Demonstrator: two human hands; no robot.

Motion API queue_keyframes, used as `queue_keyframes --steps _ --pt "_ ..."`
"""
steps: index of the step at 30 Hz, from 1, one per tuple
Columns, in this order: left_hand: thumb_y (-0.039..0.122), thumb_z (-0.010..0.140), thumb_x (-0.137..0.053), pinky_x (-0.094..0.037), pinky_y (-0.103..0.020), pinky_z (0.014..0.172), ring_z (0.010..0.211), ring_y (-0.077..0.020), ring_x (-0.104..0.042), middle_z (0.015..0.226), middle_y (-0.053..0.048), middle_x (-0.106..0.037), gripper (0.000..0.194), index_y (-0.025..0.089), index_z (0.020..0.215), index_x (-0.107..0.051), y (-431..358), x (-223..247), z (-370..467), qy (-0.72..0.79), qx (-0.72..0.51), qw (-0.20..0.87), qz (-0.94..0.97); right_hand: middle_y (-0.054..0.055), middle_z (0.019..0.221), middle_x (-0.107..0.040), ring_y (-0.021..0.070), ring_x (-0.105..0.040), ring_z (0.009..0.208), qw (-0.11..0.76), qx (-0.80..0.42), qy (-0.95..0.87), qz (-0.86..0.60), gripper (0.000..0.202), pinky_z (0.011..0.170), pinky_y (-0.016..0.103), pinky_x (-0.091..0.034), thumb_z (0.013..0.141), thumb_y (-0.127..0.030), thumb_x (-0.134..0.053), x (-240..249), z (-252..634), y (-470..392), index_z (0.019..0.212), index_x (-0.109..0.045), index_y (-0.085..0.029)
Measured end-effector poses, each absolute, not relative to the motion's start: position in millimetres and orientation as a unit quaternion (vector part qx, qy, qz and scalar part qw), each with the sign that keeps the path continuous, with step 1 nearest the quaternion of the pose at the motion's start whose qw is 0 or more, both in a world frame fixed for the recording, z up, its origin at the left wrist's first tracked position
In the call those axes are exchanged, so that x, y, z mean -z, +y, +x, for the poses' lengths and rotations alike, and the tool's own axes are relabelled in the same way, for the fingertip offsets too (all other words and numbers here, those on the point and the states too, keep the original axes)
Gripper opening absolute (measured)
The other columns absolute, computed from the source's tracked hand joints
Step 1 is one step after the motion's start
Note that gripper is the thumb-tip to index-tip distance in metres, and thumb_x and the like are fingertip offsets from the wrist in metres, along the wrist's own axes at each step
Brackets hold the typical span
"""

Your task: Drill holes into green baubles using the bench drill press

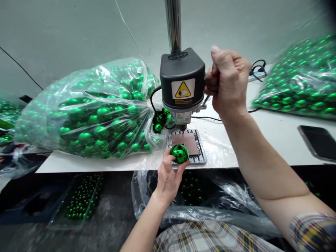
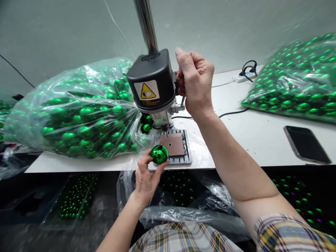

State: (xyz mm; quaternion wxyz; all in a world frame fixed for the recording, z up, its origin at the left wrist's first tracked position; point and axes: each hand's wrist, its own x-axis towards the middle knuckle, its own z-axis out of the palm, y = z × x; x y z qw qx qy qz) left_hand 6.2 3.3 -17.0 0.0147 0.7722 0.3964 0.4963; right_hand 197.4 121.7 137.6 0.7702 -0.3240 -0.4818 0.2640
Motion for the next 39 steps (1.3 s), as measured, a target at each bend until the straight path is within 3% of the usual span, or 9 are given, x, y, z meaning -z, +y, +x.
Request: queue_keyframes --steps 7,16,21,27,35,39 --pt "0.026 0.086 -0.073 -0.061 -0.031 0.078 0.099 -0.0209 -0.073 0.117 -0.014 -0.067 0.045 0.021 0.118 -0.042 2 25 6 0.408 -0.506 0.046 0.758 -0.006 0.047 -0.032 0.0062 -0.023 0.038 0.775 -0.269 -0.477 -0.315 0.056 0.034 0.025 -0.015 0.083 -0.06 -0.067 -138 196 121 0.058 -0.033 -0.022" --pt "0.035 0.084 -0.074 -0.059 -0.03 0.079 0.088 -0.017 -0.072 0.11 -0.007 -0.069 0.063 0.026 0.134 -0.037 -4 21 5 0.482 -0.486 0.298 0.665 -0.005 0.047 -0.03 0.0065 -0.023 0.039 0.764 -0.268 -0.476 -0.343 0.063 0.036 0.025 -0.015 0.078 -0.076 -0.059 -141 193 118 0.058 -0.032 -0.023" --pt "0.034 0.071 -0.084 -0.058 -0.031 0.077 0.086 -0.0173 -0.07 0.108 -0.007 -0.068 0.071 0.024 0.128 -0.043 -9 21 4 0.517 -0.498 0.232 0.656 -0.006 0.048 -0.033 0.0059 -0.025 0.04 0.767 -0.294 -0.465 -0.329 0.063 0.035 0.025 -0.017 0.073 -0.076 -0.065 -142 193 116 0.057 -0.035 -0.023" --pt "0.03 0.076 -0.081 -0.055 -0.033 0.087 0.099 -0.0195 -0.067 0.106 -0.005 -0.064 0.046 0.022 0.113 -0.055 -16 15 5 0.465 -0.498 0.119 0.722 -0.005 0.049 -0.034 0.005 -0.026 0.041 0.764 -0.309 -0.461 -0.329 0.065 0.034 0.022 -0.02 0.068 -0.081 -0.064 -143 195 122 0.058 -0.038 -0.022" --pt "0.031 0.078 -0.078 -0.052 -0.029 0.085 0.094 -0.0158 -0.064 0.108 -0.005 -0.061 0.046 0.022 0.118 -0.056 -25 7 10 0.472 -0.515 0.254 0.669 -0.004 0.053 -0.039 0.0058 -0.033 0.044 0.748 -0.322 -0.473 -0.335 0.063 0.035 0.022 -0.026 0.071 -0.08 -0.063 -144 199 128 0.062 -0.04 -0.022" --pt "0.03 0.076 -0.081 -0.051 -0.03 0.088 0.094 -0.0162 -0.064 0.107 -0.004 -0.063 0.05 0.022 0.117 -0.055 -32 2 12 0.48 -0.521 0.27 0.652 -0.004 0.051 -0.041 0.005 -0.034 0.041 0.733 -0.318 -0.494 -0.344 0.061 0.035 0.023 -0.028 0.073 -0.078 -0.063 -144 202 127 0.062 -0.043 -0.021"
